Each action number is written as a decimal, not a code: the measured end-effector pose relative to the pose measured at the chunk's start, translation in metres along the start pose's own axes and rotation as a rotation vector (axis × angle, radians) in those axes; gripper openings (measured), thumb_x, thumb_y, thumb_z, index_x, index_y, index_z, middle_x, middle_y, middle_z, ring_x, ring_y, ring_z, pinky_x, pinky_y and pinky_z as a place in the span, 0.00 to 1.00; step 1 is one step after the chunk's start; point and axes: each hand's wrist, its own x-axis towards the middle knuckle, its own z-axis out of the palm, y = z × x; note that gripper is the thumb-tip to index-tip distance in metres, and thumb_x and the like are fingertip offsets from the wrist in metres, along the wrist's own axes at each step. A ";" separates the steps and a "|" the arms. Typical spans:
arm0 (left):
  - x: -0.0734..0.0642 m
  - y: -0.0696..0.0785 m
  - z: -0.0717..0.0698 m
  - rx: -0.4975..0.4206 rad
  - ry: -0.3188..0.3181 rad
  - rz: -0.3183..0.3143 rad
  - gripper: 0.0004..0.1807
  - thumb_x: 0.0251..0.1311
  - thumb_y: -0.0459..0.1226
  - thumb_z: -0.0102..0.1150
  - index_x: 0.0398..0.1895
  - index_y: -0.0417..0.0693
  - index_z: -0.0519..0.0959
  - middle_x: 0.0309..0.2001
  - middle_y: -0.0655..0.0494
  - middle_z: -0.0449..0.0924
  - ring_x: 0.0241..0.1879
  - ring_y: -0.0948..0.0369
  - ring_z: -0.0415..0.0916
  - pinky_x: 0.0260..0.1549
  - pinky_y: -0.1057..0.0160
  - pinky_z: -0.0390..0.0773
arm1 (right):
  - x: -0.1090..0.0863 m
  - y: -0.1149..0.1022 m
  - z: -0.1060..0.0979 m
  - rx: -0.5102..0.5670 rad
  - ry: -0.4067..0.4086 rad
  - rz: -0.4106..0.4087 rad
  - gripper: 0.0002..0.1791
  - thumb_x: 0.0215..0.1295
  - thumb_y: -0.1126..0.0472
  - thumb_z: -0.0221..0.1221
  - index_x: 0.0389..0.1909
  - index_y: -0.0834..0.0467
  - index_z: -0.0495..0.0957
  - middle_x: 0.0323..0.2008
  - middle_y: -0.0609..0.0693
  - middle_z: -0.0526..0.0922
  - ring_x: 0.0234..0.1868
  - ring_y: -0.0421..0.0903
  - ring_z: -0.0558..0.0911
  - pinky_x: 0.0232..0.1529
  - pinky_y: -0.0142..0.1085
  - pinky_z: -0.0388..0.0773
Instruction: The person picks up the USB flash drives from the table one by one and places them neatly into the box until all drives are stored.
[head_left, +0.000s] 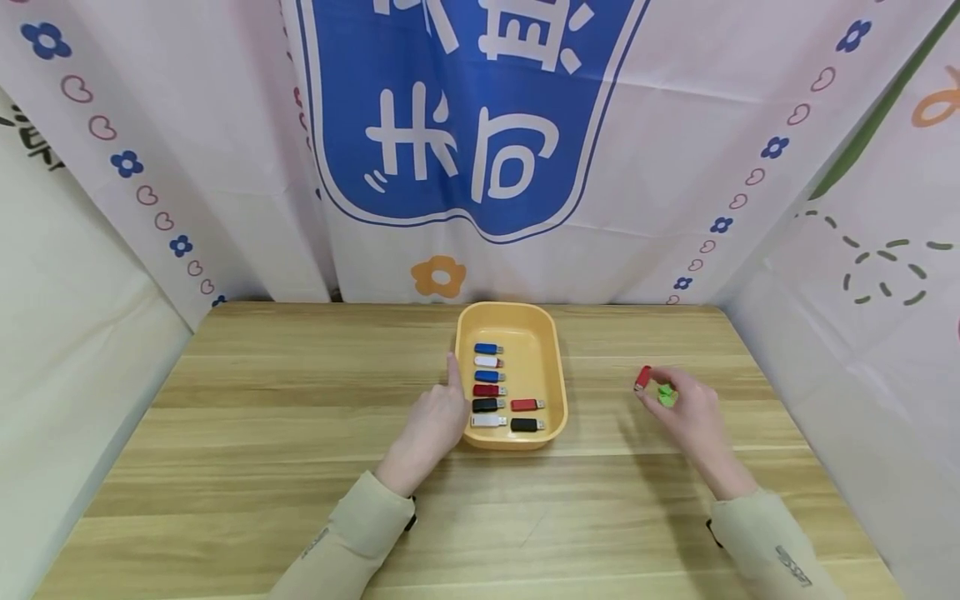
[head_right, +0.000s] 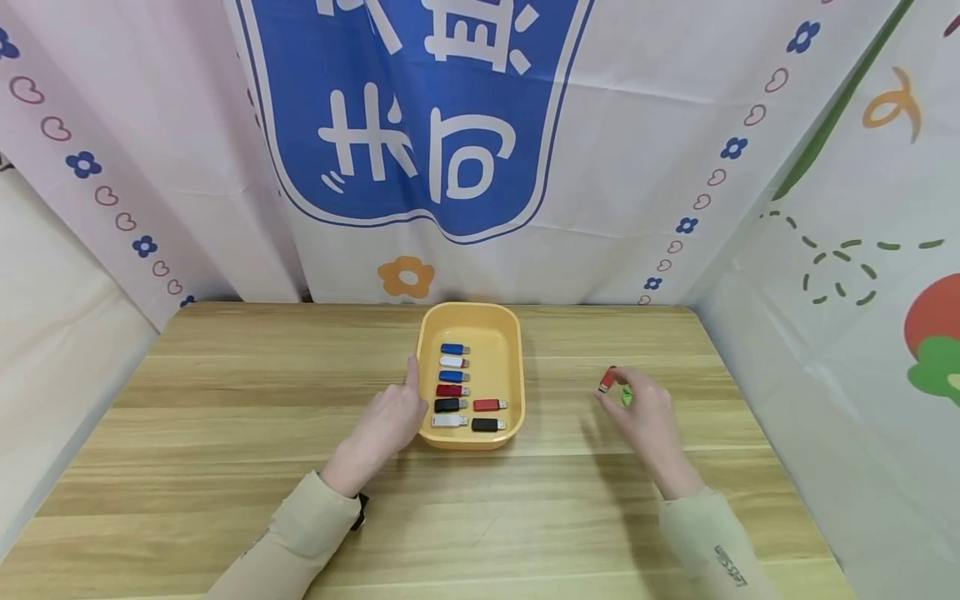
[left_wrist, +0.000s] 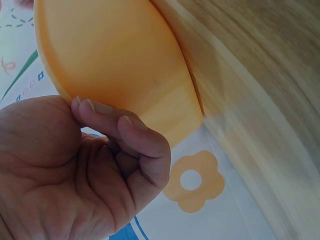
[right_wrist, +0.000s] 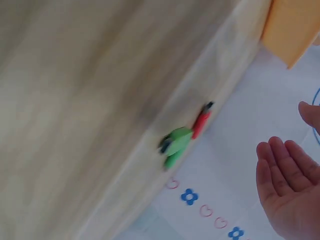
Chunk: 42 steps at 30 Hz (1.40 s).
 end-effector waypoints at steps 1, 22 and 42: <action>0.000 0.000 0.000 0.001 -0.002 -0.001 0.41 0.65 0.35 0.58 0.72 0.19 0.51 0.11 0.54 0.68 0.10 0.61 0.66 0.08 0.65 0.65 | -0.003 0.004 -0.003 -0.006 -0.016 0.027 0.18 0.57 0.64 0.70 0.47 0.69 0.82 0.44 0.66 0.86 0.45 0.64 0.84 0.48 0.58 0.79; -0.002 0.000 -0.003 -0.006 0.004 0.008 0.40 0.66 0.35 0.58 0.72 0.19 0.52 0.11 0.55 0.67 0.09 0.62 0.65 0.08 0.67 0.63 | -0.024 0.057 -0.020 -0.053 -0.280 0.274 0.30 0.57 0.55 0.70 0.52 0.74 0.77 0.41 0.67 0.85 0.41 0.61 0.84 0.45 0.56 0.78; -0.001 0.000 -0.003 -0.013 -0.001 -0.002 0.41 0.65 0.35 0.59 0.72 0.20 0.52 0.12 0.53 0.68 0.10 0.61 0.66 0.08 0.65 0.64 | -0.010 0.048 -0.005 -0.042 -0.384 0.310 0.18 0.59 0.66 0.65 0.46 0.74 0.79 0.40 0.67 0.85 0.39 0.58 0.85 0.47 0.54 0.79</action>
